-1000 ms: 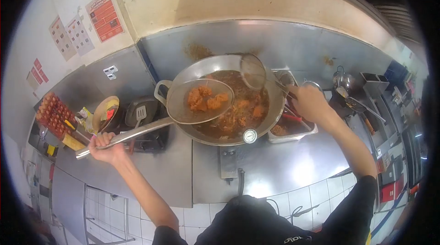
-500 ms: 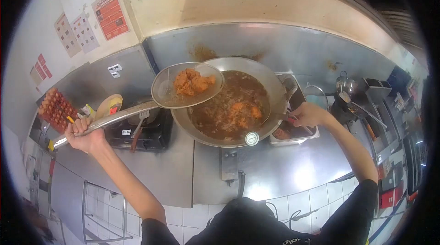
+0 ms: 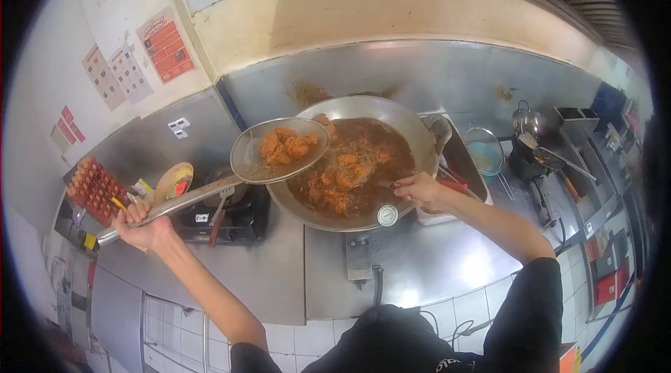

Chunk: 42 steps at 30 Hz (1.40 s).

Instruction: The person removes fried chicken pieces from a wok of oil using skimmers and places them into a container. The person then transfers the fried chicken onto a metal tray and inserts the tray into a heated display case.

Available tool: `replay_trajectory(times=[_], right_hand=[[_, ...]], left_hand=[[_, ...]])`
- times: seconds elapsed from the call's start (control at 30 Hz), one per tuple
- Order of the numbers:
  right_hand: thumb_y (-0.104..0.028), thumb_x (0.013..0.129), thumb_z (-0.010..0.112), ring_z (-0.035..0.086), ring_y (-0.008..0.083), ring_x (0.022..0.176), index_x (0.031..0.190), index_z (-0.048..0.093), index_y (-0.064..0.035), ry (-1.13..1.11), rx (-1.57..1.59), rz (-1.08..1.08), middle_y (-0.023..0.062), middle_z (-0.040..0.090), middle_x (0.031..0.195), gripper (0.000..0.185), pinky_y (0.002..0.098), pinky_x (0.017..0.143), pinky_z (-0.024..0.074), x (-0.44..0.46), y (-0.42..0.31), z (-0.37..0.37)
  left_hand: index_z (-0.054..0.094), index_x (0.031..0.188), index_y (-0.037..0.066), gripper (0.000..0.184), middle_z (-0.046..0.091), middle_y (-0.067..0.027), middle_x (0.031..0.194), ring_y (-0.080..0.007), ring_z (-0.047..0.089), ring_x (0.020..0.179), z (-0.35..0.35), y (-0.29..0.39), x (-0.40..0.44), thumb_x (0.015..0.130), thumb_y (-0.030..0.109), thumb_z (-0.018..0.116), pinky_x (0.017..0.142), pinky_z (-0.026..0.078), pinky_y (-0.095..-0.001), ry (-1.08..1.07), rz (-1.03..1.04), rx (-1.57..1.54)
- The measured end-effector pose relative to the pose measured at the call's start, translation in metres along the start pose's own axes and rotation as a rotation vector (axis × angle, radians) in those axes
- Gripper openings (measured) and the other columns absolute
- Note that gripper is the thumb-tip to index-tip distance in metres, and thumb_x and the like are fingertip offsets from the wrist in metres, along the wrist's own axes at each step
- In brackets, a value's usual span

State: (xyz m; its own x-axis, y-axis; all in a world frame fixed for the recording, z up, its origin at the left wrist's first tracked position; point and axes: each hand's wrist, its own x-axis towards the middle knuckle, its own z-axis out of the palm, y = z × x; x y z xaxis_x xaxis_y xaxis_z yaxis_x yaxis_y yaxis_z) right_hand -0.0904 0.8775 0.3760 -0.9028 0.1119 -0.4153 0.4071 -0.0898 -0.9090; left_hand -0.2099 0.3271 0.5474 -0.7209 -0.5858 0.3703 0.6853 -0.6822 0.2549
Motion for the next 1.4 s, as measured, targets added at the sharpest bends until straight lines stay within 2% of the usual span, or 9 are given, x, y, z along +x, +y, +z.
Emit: replay_trajectory(times=[0.3,0.5,0.6,0.93,1.0,1.2,1.27,1.3,1.4], right_hand=[[-0.002,0.089,0.066,0.044,0.0045,0.046,0.128,0.056,0.0064,-0.001,0.078,-0.065,0.0012,0.055,0.066,0.041,0.0212,0.040,0.0293,-0.020,0.006,-0.019],[-0.003,0.085,0.071,0.045,0.0050,0.045,0.133,0.051,0.0108,0.008,0.173,-0.123,0.0012,0.056,0.064,0.054,0.0217,0.039,0.0287,-0.047,0.010,-0.025],[-0.004,0.086,0.070,0.047,0.0049,0.047,0.135,0.049,0.0102,0.156,0.058,-0.173,0.0010,0.056,0.064,0.055,0.0210,0.040,0.0311,-0.057,0.010,-0.028],[-0.003,0.087,0.066,0.039,0.0036,0.045,0.132,0.057,0.0034,0.200,-0.142,-0.375,-0.0021,0.051,0.059,0.046,0.0214,0.040,0.0278,-0.082,-0.034,-0.046],[-0.003,0.087,0.064,0.045,0.0023,0.053,0.131,0.060,-0.0003,0.243,-0.262,-0.327,0.0002,0.059,0.070,0.044,0.0194,0.043,0.0313,-0.112,-0.077,-0.015],[-0.008,0.083,0.068,0.057,0.0114,0.060,0.130,0.060,0.0019,0.279,-0.621,-0.486,0.0048,0.062,0.065,0.048,0.0276,0.058,0.0480,-0.094,-0.095,0.023],[-0.013,0.081,0.070,0.062,0.0266,0.054,0.129,0.061,-0.0022,0.295,-0.982,-0.753,0.0190,0.064,0.066,0.050,0.0379,0.057,0.0485,-0.091,-0.092,0.036],[-0.011,0.082,0.067,0.065,0.0377,0.061,0.131,0.058,-0.0040,0.254,-1.015,-0.717,0.0255,0.063,0.069,0.051,0.0425,0.061,0.0514,-0.095,-0.093,0.045],[-0.007,0.084,0.062,0.066,0.0385,0.063,0.133,0.055,-0.0023,0.263,-1.217,-0.835,0.0254,0.063,0.069,0.050,0.0427,0.062,0.0538,-0.108,-0.098,0.058]], left_hand=[[0.033,0.065,0.017,0.031,0.031,0.0035,0.053,-0.0100,0.031,0.047,-0.007,0.008,-0.007,0.086,0.018,0.055,0.053,0.031,-0.0262,0.033,0.006,-0.013],[0.033,0.066,0.017,0.029,0.031,0.0042,0.053,-0.0091,0.033,0.046,-0.012,-0.001,-0.009,0.086,0.019,0.055,0.050,0.031,-0.0254,0.081,-0.013,-0.022],[0.034,0.066,0.017,0.029,0.033,0.0041,0.053,-0.0085,0.034,0.046,-0.017,-0.009,-0.012,0.085,0.019,0.055,0.048,0.031,-0.0241,0.055,-0.045,-0.037],[0.036,0.062,0.018,0.030,0.035,0.0044,0.053,-0.0085,0.033,0.047,-0.023,-0.042,-0.032,0.086,0.023,0.053,0.048,0.030,-0.0248,0.081,-0.117,-0.026],[0.036,0.062,0.018,0.030,0.035,0.0044,0.053,-0.0084,0.033,0.047,-0.023,-0.051,-0.034,0.085,0.024,0.053,0.049,0.030,-0.0249,0.074,-0.126,-0.010],[0.035,0.063,0.018,0.030,0.034,0.0041,0.053,-0.0089,0.031,0.047,-0.011,-0.078,-0.045,0.084,0.025,0.054,0.048,0.027,-0.0257,0.068,-0.174,-0.025],[0.034,0.063,0.018,0.030,0.033,0.0041,0.053,-0.0091,0.030,0.047,-0.007,-0.084,-0.050,0.084,0.024,0.054,0.047,0.027,-0.0258,0.050,-0.185,-0.026],[0.034,0.063,0.017,0.030,0.033,0.0040,0.053,-0.0093,0.030,0.047,-0.005,-0.087,-0.054,0.084,0.024,0.054,0.047,0.027,-0.0258,0.083,-0.184,-0.012],[0.034,0.063,0.017,0.029,0.033,0.0042,0.053,-0.0092,0.030,0.046,-0.004,-0.087,-0.052,0.083,0.024,0.054,0.047,0.028,-0.0255,0.103,-0.196,-0.017]])
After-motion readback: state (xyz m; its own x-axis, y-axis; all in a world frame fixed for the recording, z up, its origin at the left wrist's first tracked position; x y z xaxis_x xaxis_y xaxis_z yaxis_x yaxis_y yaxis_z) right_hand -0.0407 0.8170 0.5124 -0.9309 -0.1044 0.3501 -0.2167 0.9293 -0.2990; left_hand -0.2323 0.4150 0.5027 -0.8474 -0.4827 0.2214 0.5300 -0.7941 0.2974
